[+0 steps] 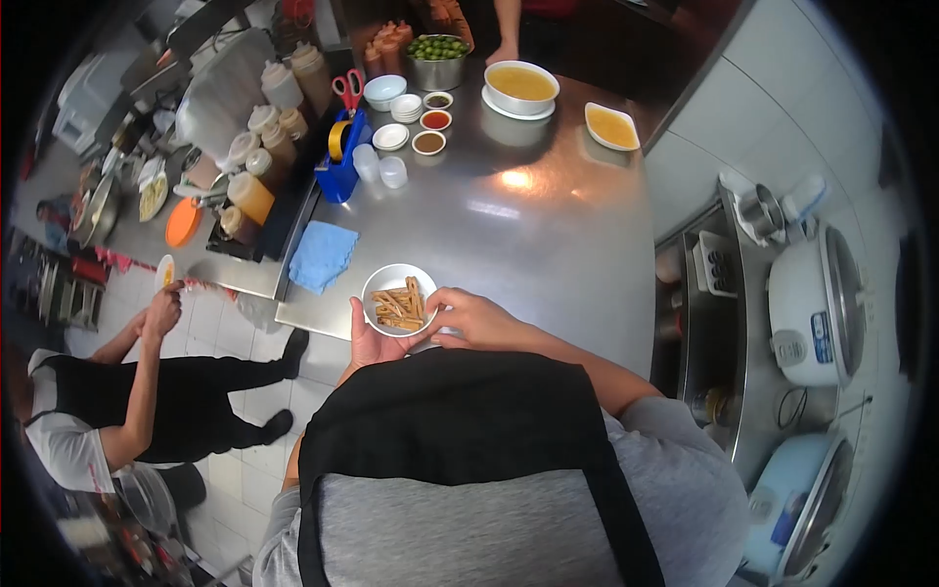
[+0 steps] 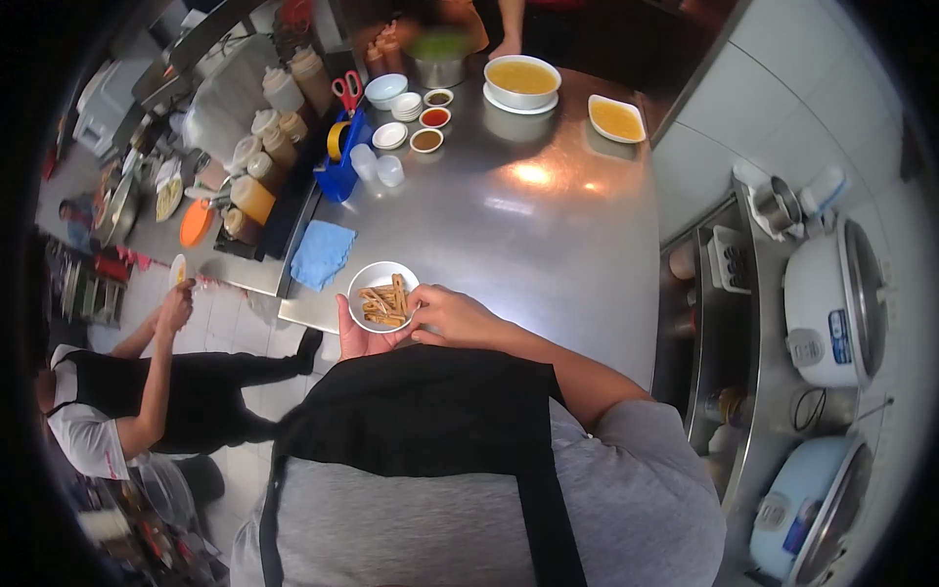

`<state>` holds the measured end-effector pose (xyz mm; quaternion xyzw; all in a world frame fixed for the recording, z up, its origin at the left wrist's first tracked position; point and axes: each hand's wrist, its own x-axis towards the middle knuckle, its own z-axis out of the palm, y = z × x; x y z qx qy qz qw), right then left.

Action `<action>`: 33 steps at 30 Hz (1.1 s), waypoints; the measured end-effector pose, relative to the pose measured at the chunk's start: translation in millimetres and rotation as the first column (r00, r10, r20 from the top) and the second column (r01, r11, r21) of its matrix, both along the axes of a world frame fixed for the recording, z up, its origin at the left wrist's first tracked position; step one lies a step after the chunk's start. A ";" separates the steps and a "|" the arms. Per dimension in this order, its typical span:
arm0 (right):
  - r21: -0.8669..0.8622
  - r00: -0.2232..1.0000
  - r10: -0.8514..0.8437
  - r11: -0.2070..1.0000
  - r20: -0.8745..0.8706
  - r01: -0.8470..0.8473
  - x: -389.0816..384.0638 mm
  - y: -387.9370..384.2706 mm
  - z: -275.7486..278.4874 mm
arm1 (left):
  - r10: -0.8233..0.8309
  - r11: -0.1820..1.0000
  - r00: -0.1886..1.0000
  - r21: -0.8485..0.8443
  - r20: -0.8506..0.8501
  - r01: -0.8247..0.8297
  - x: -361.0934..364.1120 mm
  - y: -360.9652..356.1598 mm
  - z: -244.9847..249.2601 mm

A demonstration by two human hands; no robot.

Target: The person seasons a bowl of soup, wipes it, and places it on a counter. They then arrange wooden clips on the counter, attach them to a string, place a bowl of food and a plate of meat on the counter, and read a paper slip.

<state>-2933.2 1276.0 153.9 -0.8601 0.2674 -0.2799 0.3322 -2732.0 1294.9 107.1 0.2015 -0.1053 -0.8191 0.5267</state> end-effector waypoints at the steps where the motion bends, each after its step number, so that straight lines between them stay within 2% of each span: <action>1: 0.014 0.998 -0.064 0.998 -0.009 0.064 2.0 4.4 6.1 | -0.036 0.999 0.999 -0.021 0.007 0.036 6.9 -6.2 -4.6; 4: 0.030 0.960 -0.257 0.967 0.109 0.255 13.8 8.0 6.0 | -0.132 0.990 0.991 -0.052 -0.034 0.130 30.2 -23.6 -11.5; 5: 0.219 0.924 -0.342 0.928 0.171 0.303 20.0 10.0 4.3 | -0.168 0.984 0.985 -0.069 -0.042 0.165 35.9 -25.9 -14.3; 7: 0.575 0.806 -0.535 0.754 0.256 0.318 32.6 16.5 -1.7 | -0.232 0.973 0.973 -0.026 -0.007 0.231 39.7 -27.9 -12.4; 10: 0.792 0.633 -0.723 0.545 0.278 0.274 44.0 19.7 -22.0 | -0.328 0.945 0.944 0.015 0.031 0.327 37.2 -31.5 -9.0; 11: 0.829 0.618 -0.739 0.503 0.268 0.242 45.3 23.4 -19.1 | -0.371 0.929 0.928 0.005 0.035 0.371 34.4 -34.3 -11.4; 12: 0.858 0.570 -0.797 0.425 0.203 0.288 48.8 27.3 -18.1 | -0.421 0.907 0.906 0.000 0.042 0.422 30.3 -38.0 -14.4; 16: 0.795 0.445 -0.896 0.276 0.009 0.541 66.0 44.4 -7.6 | -0.605 0.780 0.791 -0.129 0.089 0.612 17.8 -55.1 -29.8; 17: 0.775 0.420 -0.907 0.239 -0.037 0.584 66.5 45.6 -5.5 | -0.662 0.744 0.748 -0.143 -0.034 0.652 13.6 -57.1 -30.4; 18: 0.754 0.406 -0.910 0.209 -0.083 0.623 69.0 45.3 -3.2 | -0.709 0.702 0.706 -0.106 -0.003 0.705 10.5 -57.9 -32.4; 19: 0.827 0.353 -0.933 0.253 0.071 0.502 66.9 53.2 4.3 | -0.743 0.666 0.669 -0.066 0.036 0.743 3.0 -52.1 -32.1; 20: 0.851 0.301 -0.952 0.204 0.057 0.483 68.1 52.0 -4.5 | -0.774 0.629 0.630 -0.031 0.065 0.777 -3.2 -50.7 -33.6; 21: 0.872 0.253 -0.967 0.157 0.040 0.464 67.4 48.1 -19.1 | -0.756 0.653 0.652 -0.007 0.068 0.758 -13.9 -44.9 -22.2; 22: 0.889 0.206 -0.978 0.111 0.019 0.444 67.6 45.6 -26.6 | -0.741 0.661 0.646 0.023 0.182 0.750 -22.3 -43.0 -12.0; 23: 0.931 0.126 -0.991 0.096 0.054 0.352 69.3 48.6 -18.4 | -0.718 0.671 0.631 0.052 0.294 0.740 -29.6 -42.2 -2.5; 24: 0.965 0.034 -0.999 0.011 0.002 0.261 70.1 43.2 -28.6 | -0.688 0.684 0.606 0.079 0.401 0.725 -35.8 -43.4 8.2; 26: 0.973 0.055 -0.971 0.232 0.232 -0.014 60.0 37.4 -46.5 | -0.624 0.713 0.566 0.096 0.539 0.695 -44.2 -47.2 22.9; 28: 0.927 0.039 -0.936 0.341 0.351 -0.157 52.6 28.1 -55.1 | -0.487 0.746 0.564 -0.019 0.667 0.666 -51.9 -53.6 19.9; 29: 0.889 0.026 -0.910 0.397 0.413 -0.228 48.3 20.1 -61.9 | -0.334 0.781 0.537 -0.091 0.774 0.618 -55.9 -65.8 -1.3; 30: 0.842 0.006 -0.881 0.450 0.473 -0.297 44.7 12.1 -66.3 | -0.241 0.781 0.517 -0.152 0.821 0.605 -56.6 -68.2 6.7; 33: 0.822 0.019 -0.870 0.458 0.492 -0.338 35.2 -9.4 -72.7 | 0.008 0.760 0.429 -0.285 0.903 0.584 -59.7 -71.2 22.2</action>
